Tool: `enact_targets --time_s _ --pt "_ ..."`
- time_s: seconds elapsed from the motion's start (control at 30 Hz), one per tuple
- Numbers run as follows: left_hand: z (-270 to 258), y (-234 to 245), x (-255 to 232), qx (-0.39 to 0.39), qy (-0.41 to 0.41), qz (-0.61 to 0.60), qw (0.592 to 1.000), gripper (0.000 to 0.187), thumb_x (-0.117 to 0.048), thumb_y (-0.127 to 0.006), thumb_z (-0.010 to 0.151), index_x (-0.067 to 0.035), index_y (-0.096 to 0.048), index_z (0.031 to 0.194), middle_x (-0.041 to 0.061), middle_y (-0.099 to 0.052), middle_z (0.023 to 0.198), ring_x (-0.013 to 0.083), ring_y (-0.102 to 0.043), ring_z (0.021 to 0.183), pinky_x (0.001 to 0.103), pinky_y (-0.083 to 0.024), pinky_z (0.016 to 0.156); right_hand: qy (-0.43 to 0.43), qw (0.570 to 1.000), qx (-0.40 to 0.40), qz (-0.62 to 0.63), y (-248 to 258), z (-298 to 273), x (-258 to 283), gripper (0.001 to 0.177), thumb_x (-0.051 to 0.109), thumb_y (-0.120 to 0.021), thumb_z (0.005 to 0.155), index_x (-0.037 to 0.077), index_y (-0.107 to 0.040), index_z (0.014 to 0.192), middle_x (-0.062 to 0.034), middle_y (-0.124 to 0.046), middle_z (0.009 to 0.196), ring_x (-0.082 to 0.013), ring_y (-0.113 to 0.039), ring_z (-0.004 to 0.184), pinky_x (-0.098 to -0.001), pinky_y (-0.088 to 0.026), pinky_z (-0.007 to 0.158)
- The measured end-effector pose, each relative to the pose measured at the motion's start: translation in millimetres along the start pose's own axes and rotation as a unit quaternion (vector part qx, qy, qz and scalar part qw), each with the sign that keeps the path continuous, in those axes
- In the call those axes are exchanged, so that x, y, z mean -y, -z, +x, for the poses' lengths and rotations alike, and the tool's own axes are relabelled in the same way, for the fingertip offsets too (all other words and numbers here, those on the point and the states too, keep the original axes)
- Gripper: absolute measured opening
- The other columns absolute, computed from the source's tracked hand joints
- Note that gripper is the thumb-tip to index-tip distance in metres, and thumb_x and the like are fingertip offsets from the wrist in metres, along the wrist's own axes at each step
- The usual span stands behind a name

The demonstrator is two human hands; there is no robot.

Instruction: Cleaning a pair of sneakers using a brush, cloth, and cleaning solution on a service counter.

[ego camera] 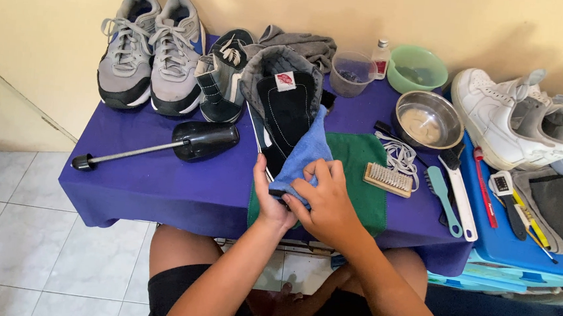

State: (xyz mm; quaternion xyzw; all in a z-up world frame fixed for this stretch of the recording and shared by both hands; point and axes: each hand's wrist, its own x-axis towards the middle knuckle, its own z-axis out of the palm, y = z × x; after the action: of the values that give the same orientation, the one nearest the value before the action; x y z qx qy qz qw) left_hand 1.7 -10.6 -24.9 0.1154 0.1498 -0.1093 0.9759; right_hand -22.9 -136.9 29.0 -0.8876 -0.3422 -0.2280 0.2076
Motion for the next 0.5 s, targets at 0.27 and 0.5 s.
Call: enact_targets --time_s 0.27,0.5 --pt "5.5 10.9 0.3 -0.013 -0.040 -0.020 0.999 0.096 -0.091 -0.070 0.094 -0.006 -0.085 0.137 0.022 -0.088 0.121 0.0380 -0.085 0.103 0.054 -0.068 0.098 0.024 0.998 -0.057 -0.010 -0.1 -9.6 20.2 0.021 0.032 -0.089 0.100 0.019 -0.073 0.098 -0.0049 -0.053 0.098 -0.0325 -0.059 0.088 -0.0482 -0.053 0.086" --pt "-0.5 -14.5 12.7 -0.021 -0.140 0.006 0.990 0.068 -0.071 -0.066 0.111 -0.021 -0.081 0.154 0.015 -0.083 0.155 0.0339 -0.082 0.135 0.058 -0.066 0.120 -0.094 0.988 -0.015 0.123 54.3 -19.6 48.6 0.023 0.022 -0.088 0.101 0.012 -0.076 0.084 -0.0092 -0.070 0.083 -0.0370 -0.073 0.073 -0.0459 -0.061 0.070"
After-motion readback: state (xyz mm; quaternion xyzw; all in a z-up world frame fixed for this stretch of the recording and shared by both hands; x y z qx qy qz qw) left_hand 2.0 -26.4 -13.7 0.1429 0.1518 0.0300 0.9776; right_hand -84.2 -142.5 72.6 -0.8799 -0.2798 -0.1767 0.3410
